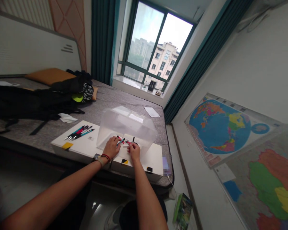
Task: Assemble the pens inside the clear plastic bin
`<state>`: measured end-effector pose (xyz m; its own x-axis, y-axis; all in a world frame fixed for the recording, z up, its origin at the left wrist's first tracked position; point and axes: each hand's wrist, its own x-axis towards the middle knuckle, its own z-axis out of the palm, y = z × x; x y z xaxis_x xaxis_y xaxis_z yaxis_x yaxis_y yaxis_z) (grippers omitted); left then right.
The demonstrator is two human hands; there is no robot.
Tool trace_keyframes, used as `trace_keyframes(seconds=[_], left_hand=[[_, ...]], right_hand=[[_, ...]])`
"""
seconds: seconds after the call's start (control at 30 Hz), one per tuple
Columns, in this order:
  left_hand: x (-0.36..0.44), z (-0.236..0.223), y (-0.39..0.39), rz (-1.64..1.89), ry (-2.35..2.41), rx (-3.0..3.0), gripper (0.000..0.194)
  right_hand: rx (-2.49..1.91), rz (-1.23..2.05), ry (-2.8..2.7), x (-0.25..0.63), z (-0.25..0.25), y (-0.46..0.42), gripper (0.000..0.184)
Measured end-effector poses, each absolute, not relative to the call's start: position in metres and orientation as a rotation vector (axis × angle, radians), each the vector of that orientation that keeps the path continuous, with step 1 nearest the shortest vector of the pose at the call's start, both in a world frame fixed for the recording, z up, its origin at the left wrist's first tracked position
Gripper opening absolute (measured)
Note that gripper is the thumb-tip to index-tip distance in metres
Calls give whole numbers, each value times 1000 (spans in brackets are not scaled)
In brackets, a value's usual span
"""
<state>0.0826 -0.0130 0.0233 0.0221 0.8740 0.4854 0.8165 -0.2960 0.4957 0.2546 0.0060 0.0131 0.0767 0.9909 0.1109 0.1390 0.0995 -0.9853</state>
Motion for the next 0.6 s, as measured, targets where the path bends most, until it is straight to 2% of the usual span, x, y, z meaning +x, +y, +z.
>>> trace_keyframes(seconds=[0.23, 0.4, 0.6], left_hand=[[84, 24, -13, 1068, 1828, 2190, 24], [81, 28, -13, 1182, 1707, 2194, 21], [71, 52, -40, 1292, 1302, 2415, 21]], right_hand=[[-1267, 994, -1316, 255, 12, 6, 29], [-1262, 981, -1339, 255, 12, 6, 28], [-1300, 923, -1359, 256, 7, 10, 31]])
